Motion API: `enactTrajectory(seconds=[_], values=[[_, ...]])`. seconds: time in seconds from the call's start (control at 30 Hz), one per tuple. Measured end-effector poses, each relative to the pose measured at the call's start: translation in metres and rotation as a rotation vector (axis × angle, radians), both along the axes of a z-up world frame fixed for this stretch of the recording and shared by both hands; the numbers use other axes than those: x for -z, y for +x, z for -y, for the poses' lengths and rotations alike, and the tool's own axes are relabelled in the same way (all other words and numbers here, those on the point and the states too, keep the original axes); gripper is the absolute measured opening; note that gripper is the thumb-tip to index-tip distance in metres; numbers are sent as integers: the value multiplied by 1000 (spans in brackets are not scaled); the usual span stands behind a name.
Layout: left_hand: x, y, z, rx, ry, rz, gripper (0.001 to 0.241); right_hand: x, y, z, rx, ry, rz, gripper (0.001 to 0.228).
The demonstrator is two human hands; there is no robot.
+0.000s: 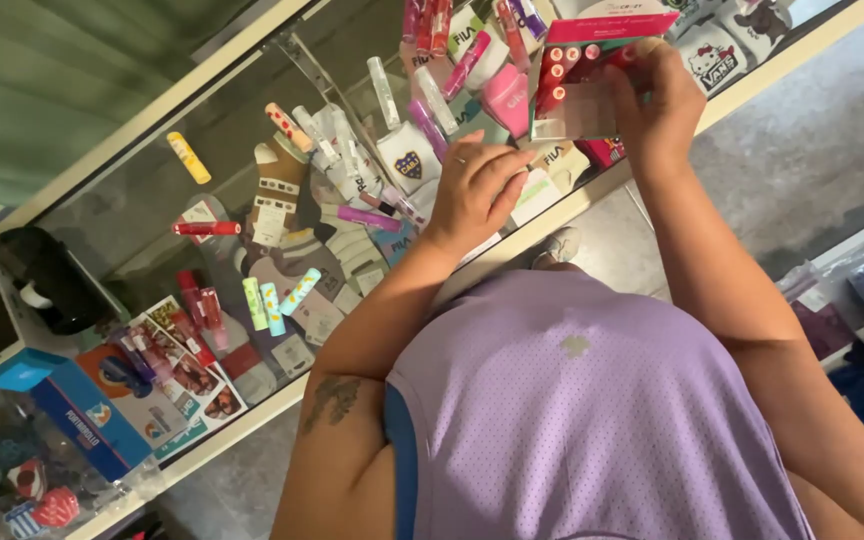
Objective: A person is seen organizing and arranging various makeup products such as lipsticks and small palettes on a glass display counter.
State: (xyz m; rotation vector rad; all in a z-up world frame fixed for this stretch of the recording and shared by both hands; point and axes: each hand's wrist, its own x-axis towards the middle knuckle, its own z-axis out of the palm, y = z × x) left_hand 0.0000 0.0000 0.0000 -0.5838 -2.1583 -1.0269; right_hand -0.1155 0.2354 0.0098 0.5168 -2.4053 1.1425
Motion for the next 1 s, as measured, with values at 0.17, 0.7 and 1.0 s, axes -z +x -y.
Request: enactTrajectory(seconds=[0.17, 0.7, 1.0], values=[[-1, 0, 0, -5, 1, -5, 22, 5, -7, -2, -33, 108, -156, 30], [-7, 1, -4, 17, -22, -7, 19, 10, -12, 1, -66, 237, -259, 26], [-22, -3, 25, -507, -378, 703, 59, -16, 12, 5, -122, 103, -209, 4]])
